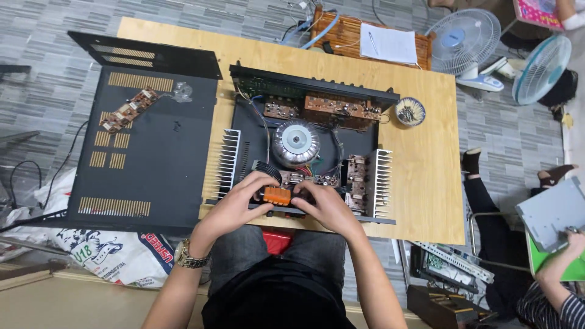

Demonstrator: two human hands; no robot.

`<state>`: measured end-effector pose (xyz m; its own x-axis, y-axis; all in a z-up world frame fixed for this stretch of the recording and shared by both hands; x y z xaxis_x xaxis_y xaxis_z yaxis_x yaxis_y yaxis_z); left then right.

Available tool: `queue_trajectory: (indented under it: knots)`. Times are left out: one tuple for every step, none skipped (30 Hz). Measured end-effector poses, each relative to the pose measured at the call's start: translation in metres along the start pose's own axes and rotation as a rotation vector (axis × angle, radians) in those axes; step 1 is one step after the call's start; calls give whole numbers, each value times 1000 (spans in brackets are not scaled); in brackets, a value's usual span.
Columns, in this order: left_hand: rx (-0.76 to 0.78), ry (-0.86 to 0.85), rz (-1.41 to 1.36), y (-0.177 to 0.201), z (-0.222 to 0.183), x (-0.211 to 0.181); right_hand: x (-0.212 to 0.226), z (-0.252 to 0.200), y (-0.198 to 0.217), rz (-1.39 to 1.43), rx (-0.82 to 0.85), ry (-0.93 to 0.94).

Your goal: Repairing an electronic amplifier by adjusting internal components with a screwdriver

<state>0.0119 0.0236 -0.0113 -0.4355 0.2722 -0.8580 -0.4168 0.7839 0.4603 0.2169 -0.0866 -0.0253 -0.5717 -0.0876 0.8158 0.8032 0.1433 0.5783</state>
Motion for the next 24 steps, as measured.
queue_trajectory:
  knots:
    - [-4,1,0,0,-1,3,-1,0,-1,-1,2,3]
    - [-5,11,-1,0,-1,6,-2,0,-2,-1,-7,-24]
    - [-5,20,-3,0,-1,8,-3,0,-2,-1,-17,-52]
    - [-7,21,-4,-1,0,10,0,0,-1,-2,-15,-50]
    - [-19,71,8,-2,2,13,3,0,0,20,-18,-57]
    - [-31,122,19,-2,4,16,6,0,0,42,-21,-64]
    - [-32,124,17,-5,4,18,3,1,0,43,-18,-63]
    - [-34,162,-3,-7,5,20,0,2,1,31,-29,-41]
    - [-37,199,-22,-8,7,23,-3,5,1,19,-42,-17]
    - [-38,201,-22,-6,3,18,-2,4,1,20,-40,-15]
    - [-45,132,-38,-3,0,12,-2,4,1,17,-58,-24]
    - [-52,62,-55,0,-3,5,-2,3,1,15,-77,-33]
    - [-49,62,-53,0,-2,8,1,2,1,16,-80,-35]
    - [-43,31,-66,0,-1,11,3,1,0,2,-60,-41]
    - [-37,-3,-79,0,1,13,6,0,0,-14,-43,-48]
    - [-31,-4,-78,-1,1,17,5,2,0,-13,-46,-52]
    - [-41,15,-88,-3,2,21,5,2,0,-29,-32,-46]
    - [-50,34,-99,-6,3,25,4,2,0,-45,-17,-40]
    - [-33,27,-99,-7,4,31,2,1,-1,-47,-29,-54]
    - [-48,70,-94,-9,7,37,0,1,-1,-11,-24,-34]
    - [-59,110,-88,-10,10,43,-2,0,-2,23,-24,-16]
    - [-39,100,-87,-12,12,49,-1,2,0,21,-40,-32]
    - [-48,136,-84,-15,14,55,1,3,1,26,-52,4]
    - [-58,171,-80,-17,15,62,4,4,2,30,-65,41]
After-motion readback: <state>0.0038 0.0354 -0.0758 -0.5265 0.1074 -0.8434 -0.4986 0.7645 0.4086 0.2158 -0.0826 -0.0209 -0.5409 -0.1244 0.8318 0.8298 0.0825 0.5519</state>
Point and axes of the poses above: each hand's wrist, its own z-axis towards the middle knuckle, its own y-axis out of the back of the hand, x = y × z, the point moved 2 cm from there along z, towards the middle knuckle, and after that the axes turned 15 degrees about y, right-handed, at the moved point
